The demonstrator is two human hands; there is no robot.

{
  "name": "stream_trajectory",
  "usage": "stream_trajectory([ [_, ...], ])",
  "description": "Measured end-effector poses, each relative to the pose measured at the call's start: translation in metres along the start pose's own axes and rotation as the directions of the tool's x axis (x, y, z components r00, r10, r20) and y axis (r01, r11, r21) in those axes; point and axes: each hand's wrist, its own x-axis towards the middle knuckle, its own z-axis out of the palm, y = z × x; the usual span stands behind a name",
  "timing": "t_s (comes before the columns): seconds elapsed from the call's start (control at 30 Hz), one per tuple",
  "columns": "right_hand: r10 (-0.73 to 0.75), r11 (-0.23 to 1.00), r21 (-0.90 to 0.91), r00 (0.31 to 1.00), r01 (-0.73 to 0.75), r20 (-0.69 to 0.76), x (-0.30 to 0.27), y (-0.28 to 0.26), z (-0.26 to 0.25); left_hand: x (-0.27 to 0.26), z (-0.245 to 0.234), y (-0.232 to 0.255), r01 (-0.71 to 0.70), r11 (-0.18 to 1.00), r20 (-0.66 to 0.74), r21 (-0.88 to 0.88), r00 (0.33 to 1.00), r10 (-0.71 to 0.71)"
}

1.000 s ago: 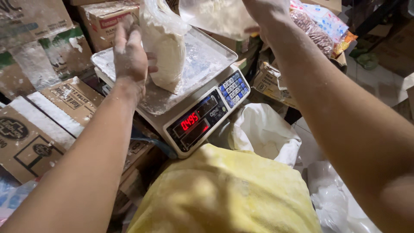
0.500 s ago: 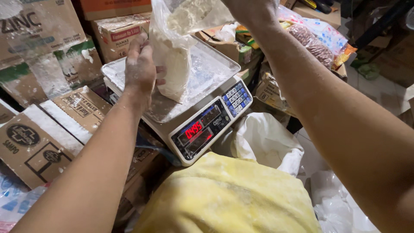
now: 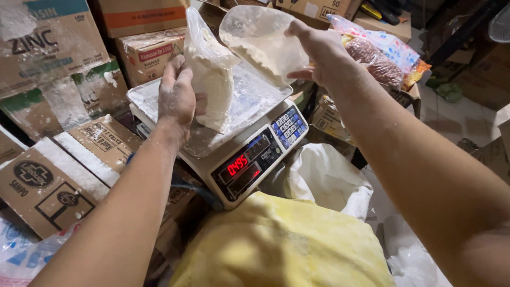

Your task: The person scoops white powder from a large sack into small plastic bags, weighs each bag on a digital scale, and ties the bags shut. The person repeats this process multiple times, placing finished bags aside.

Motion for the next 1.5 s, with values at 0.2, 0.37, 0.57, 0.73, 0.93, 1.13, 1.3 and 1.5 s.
stream_trajectory([
  [0.2, 0.103, 0.986, 0.117, 0.987, -0.118, 0.123, -0.019, 0.012, -0.022, -0.015, -0.003, 0.009, -0.022, 0.999, -0.088, -0.04, 0.996, 0.018],
  [0.37, 0.19, 0.982, -0.022, 0.972, -0.189, 0.137, -0.031, 0.032, -0.051, -0.039, -0.018, 0.021, 0.118, 0.993, -0.172, -0.012, 0.978, -0.118],
  [0.57, 0.25, 0.961, -0.214, 0.873, -0.173, 0.419, -0.056, 0.045, -0.067, -0.061, -0.053, 0.034, 0.156, 0.984, -0.065, 0.091, 0.987, -0.15],
  [0.73, 0.262, 0.965, -0.173, 0.725, -0.197, 0.637, -0.086, 0.052, -0.03, -0.071, -0.112, 0.039, 0.177, 0.982, -0.197, 0.067, 0.967, -0.16],
  [0.93, 0.262, 0.961, -0.161, 0.547, -0.226, 0.795, -0.137, 0.044, 0.065, -0.078, -0.18, 0.042, 0.105, 0.994, -0.3, -0.014, 0.948, -0.104],
  [1.13, 0.21, 0.92, -0.003, 0.485, -0.393, 0.849, -0.181, 0.04, 0.166, -0.095, -0.229, 0.048, 0.022, 1.0, -0.398, -0.018, 0.917, -0.027],
  [1.3, 0.238, 0.914, -0.038, 0.459, -0.403, 0.856, -0.203, 0.06, 0.233, -0.086, -0.239, 0.035, 0.032, 0.999, -0.544, -0.007, 0.839, -0.03],
  [1.5, 0.384, 0.733, 0.084, 0.513, -0.675, 0.768, -0.22, 0.101, 0.291, -0.081, -0.24, 0.003, 0.067, 0.993, -0.502, 0.096, 0.865, -0.01],
])
